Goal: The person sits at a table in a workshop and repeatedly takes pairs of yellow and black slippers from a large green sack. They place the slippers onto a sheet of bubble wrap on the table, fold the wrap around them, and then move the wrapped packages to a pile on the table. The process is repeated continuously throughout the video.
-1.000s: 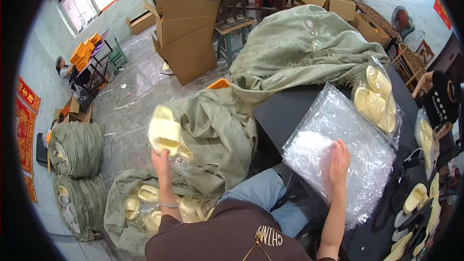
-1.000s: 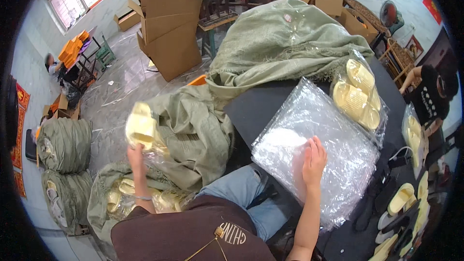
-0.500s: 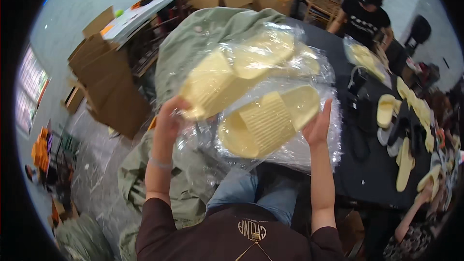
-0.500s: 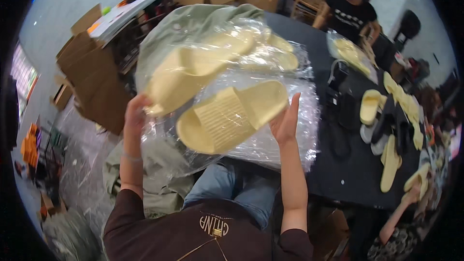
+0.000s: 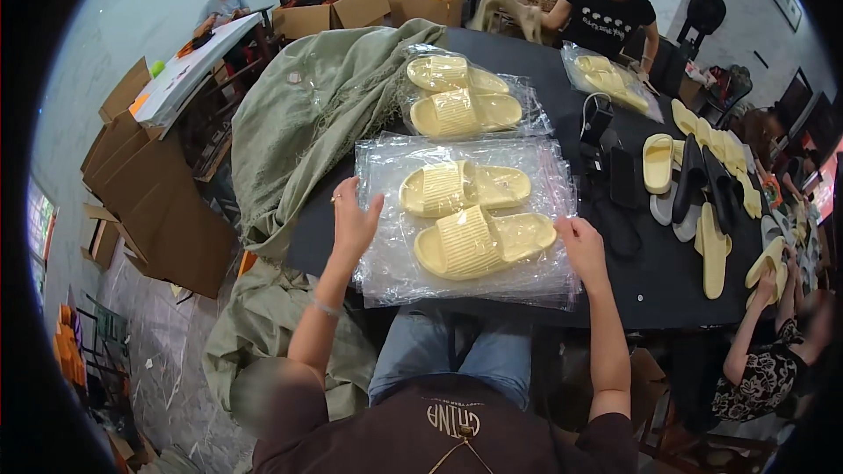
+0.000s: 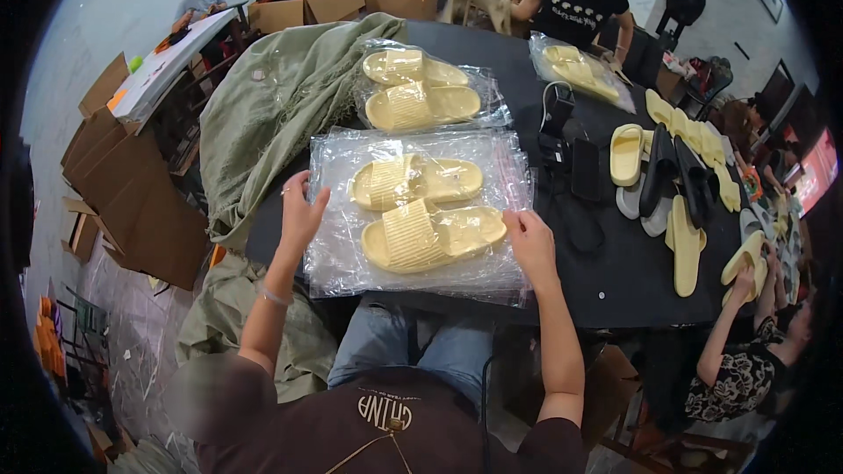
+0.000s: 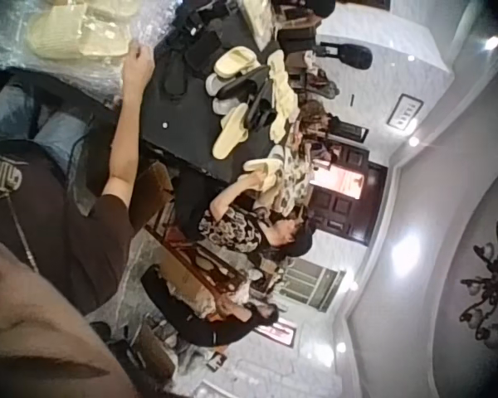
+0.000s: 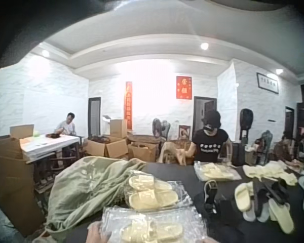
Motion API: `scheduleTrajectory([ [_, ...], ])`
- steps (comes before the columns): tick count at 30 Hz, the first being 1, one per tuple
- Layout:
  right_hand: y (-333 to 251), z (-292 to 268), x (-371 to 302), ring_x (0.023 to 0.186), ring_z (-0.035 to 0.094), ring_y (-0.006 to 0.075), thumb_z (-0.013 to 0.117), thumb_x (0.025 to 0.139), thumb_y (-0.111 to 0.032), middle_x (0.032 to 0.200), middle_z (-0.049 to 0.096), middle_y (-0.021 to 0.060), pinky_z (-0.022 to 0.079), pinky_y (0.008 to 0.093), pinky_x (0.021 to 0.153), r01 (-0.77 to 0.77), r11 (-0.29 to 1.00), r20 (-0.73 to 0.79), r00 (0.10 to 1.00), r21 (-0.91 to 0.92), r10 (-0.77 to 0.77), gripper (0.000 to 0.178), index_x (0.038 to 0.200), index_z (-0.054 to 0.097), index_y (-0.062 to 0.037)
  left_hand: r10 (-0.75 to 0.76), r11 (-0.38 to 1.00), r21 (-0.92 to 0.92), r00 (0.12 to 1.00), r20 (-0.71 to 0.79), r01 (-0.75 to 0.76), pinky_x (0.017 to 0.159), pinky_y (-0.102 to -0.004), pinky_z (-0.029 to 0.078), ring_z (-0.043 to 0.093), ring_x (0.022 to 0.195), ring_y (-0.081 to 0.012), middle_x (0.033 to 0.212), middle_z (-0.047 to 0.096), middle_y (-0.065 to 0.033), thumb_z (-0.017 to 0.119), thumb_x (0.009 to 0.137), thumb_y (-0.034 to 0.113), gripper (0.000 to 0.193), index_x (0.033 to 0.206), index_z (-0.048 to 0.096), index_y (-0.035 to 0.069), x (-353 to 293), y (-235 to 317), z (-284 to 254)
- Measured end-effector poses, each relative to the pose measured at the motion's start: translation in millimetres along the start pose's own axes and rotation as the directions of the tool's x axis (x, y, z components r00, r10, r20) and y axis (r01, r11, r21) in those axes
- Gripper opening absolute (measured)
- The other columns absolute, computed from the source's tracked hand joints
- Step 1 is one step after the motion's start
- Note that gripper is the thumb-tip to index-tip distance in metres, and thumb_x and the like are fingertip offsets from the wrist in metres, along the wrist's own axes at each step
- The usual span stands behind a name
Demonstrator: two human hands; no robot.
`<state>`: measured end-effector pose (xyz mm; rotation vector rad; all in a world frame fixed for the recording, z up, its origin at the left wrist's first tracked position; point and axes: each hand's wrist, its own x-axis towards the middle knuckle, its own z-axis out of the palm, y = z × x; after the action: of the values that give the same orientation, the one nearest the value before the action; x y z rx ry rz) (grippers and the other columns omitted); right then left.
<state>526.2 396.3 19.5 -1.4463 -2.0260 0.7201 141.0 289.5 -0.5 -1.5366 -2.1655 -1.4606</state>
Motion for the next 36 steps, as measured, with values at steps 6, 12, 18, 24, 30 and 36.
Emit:
scheduleTrajectory([
  [6,-2.1,35.5,54.2,0.065,0.056,0.0124,0.062,0.089,-0.027,0.079,0.061,0.0052,0.044,0.0252,0.059,-0.225,0.802,0.207,0.970,0.554,0.129,0.044,0.121,0.052,0.0024,0.182,0.949,0.177,0.909,0.374,-0.262,0.107,-0.0465,0.027,0.034,0.134,-0.0312,0.143,0.039,-0.0145,0.055,0.090,0.025,0.051,0.134,0.042,0.004,-43.6,38.4,-20.5],
  [12,-24.1,33.5,84.6,0.057,0.046,0.0043,0.069,0.085,-0.013,0.092,0.062,0.0034,0.035,0.0181,0.047,0.092,0.432,-0.137,0.988,0.897,0.074,0.048,0.127,0.048,-0.0031,-0.055,0.937,0.320,0.849,0.526,-0.138,0.112,-0.0504,0.015,0.021,0.141,-0.0283,0.152,0.021,-0.0155,0.042,0.092,0.048,0.072,0.145,0.025,0.002,-64.9,2.5,1.1],
  [18,-9.5,10.5,84.7,0.059,0.050,0.0068,0.045,0.096,-0.046,0.104,0.064,0.0126,0.040,0.0176,0.049,-0.400,0.097,0.406,0.913,0.911,-0.048,0.060,0.136,0.035,-0.0029,-0.014,0.925,0.339,0.876,0.483,-0.171,0.111,-0.0471,0.020,0.025,0.139,-0.0301,0.149,0.027,-0.0183,0.049,0.091,0.041,0.068,0.143,0.029,0.002,-65.8,0.8,2.2],
  [24,-14.9,-6.4,38.6,0.069,0.060,0.0097,0.045,0.097,-0.043,0.097,0.066,0.0103,0.048,0.0210,0.062,-0.313,0.599,0.340,0.938,0.737,0.072,0.049,0.119,0.053,0.0001,0.168,0.972,0.157,0.985,0.040,-0.172,0.087,-0.0408,0.045,0.055,0.105,-0.0349,0.118,0.057,-0.0183,0.067,0.080,0.019,0.045,0.118,0.053,-0.002,0.8,8.3,-19.9],
  [30,-23.4,22.7,36.8,0.064,0.054,0.0056,0.057,0.094,-0.026,0.076,0.058,-0.0006,0.044,0.0197,0.059,-0.184,0.666,0.205,0.978,0.723,0.048,0.030,0.109,0.060,-0.0006,-0.067,0.997,0.056,0.990,0.126,0.060,0.074,-0.0412,0.048,0.063,0.081,-0.0323,0.084,0.066,-0.0148,0.062,0.087,0.034,0.036,0.095,0.064,0.000,100.6,-15.4,43.1],
  [36,-18.4,19.1,36.9,0.045,0.042,0.0018,0.058,0.094,-0.027,0.060,0.052,-0.0040,0.029,0.0184,0.040,-0.030,0.821,-0.094,0.990,0.570,0.102,0.028,0.103,0.065,-0.0007,-0.206,0.976,-0.091,0.976,-0.068,0.200,0.064,-0.0415,0.047,0.063,0.067,-0.0310,0.069,0.064,-0.0129,0.062,0.088,0.035,0.034,0.081,0.062,0.002,110.2,-25.7,50.3],
])
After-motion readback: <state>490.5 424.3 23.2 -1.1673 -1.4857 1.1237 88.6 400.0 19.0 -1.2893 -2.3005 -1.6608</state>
